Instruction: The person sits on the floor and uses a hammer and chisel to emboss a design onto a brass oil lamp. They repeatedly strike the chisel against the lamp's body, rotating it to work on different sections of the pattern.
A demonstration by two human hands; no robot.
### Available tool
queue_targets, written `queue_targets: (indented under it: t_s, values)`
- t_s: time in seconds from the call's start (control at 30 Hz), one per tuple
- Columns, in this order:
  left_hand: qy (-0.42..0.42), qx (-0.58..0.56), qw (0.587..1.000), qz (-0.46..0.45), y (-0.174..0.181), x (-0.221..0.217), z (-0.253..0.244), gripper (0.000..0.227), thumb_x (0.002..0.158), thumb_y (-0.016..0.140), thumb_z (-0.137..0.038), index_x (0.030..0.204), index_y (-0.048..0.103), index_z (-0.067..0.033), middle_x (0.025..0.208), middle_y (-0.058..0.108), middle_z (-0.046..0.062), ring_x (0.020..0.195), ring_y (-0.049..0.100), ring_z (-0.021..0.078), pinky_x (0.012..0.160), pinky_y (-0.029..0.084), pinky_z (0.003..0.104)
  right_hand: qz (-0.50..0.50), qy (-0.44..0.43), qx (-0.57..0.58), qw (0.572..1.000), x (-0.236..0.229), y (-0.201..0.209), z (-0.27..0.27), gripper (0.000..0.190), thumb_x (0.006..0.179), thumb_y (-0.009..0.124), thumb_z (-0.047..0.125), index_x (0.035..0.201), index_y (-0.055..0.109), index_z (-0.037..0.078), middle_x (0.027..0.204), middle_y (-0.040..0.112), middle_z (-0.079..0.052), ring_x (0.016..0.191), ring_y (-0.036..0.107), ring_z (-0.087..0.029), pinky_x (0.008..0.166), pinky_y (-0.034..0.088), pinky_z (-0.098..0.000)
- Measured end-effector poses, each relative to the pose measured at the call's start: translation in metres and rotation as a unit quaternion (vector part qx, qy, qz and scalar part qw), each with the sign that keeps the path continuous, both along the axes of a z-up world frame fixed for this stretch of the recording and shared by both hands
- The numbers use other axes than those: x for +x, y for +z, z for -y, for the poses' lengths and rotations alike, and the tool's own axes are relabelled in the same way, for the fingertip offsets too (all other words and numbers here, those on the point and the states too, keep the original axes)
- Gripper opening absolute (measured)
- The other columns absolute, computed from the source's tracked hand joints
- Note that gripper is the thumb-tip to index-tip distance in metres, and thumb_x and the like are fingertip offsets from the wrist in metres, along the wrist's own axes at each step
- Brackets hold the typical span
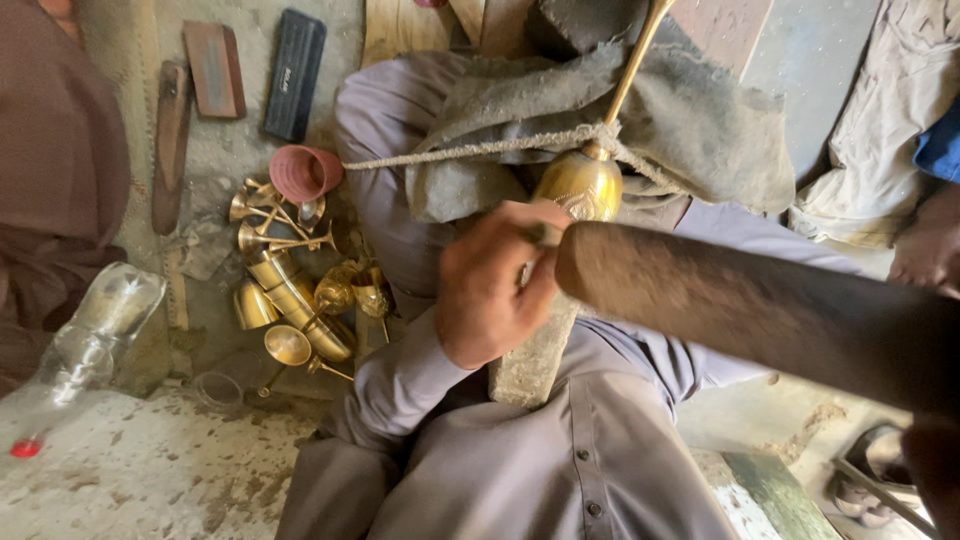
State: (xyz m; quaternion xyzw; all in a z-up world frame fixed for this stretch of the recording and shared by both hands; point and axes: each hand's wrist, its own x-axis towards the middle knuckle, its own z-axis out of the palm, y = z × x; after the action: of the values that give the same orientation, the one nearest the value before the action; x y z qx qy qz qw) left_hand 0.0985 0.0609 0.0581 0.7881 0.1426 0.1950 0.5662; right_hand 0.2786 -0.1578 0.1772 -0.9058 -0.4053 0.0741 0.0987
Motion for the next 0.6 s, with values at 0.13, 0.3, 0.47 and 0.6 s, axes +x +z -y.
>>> queue_targets:
  t_s: [0.13,0.3,0.47,0.6]
  values:
    - [-0.016,-0.056,0.998,0.025,0.010,0.004,-0.016,0.016,0.109,0.067,-0.020,0.117,0.061,-0.0069,0.110,0.072,0.007,0.078,0.073,0.0150,0.068,0.060,0.024,0.001,0.004,0.001,1.000,-0.001,-0.003,0.000,0.058,0.078,0.070,0.002,0.134,0.055,-0.007,0.099,0.067,-0.020,0.086,0.070,-0.027,0.076,0.057,-0.0346]
    - [-0.137,0.076,0.985,0.066,0.002,0.022,-0.025,0.029,0.107,0.067,-0.028,0.130,0.059,-0.0140,0.103,0.069,0.004,0.079,0.070,0.0165,0.064,0.058,0.026,0.012,0.015,-0.002,1.000,-0.001,-0.006,-0.005,0.058,0.078,0.069,0.001,0.134,0.055,-0.007,0.099,0.067,-0.021,0.085,0.070,-0.028,0.075,0.057,-0.0350]
    - [-0.167,0.073,0.981,0.062,-0.002,0.021,-0.032,0.034,0.107,0.069,-0.031,0.133,0.055,-0.0144,0.101,0.067,0.005,0.077,0.070,0.0211,0.065,0.056,0.032,0.020,0.026,-0.009,0.999,0.001,-0.006,-0.007,0.059,0.078,0.069,0.000,0.134,0.055,-0.008,0.099,0.068,-0.022,0.085,0.070,-0.028,0.075,0.057,-0.0355]
    - [-0.162,0.089,0.981,0.051,0.001,0.022,-0.031,0.034,0.105,0.071,-0.030,0.131,0.057,-0.0142,0.098,0.065,0.006,0.076,0.067,0.0227,0.066,0.056,0.034,0.027,0.033,-0.016,0.999,0.004,-0.003,-0.006,0.059,0.078,0.069,0.000,0.135,0.055,-0.008,0.098,0.068,-0.022,0.085,0.070,-0.029,0.075,0.057,-0.0359]
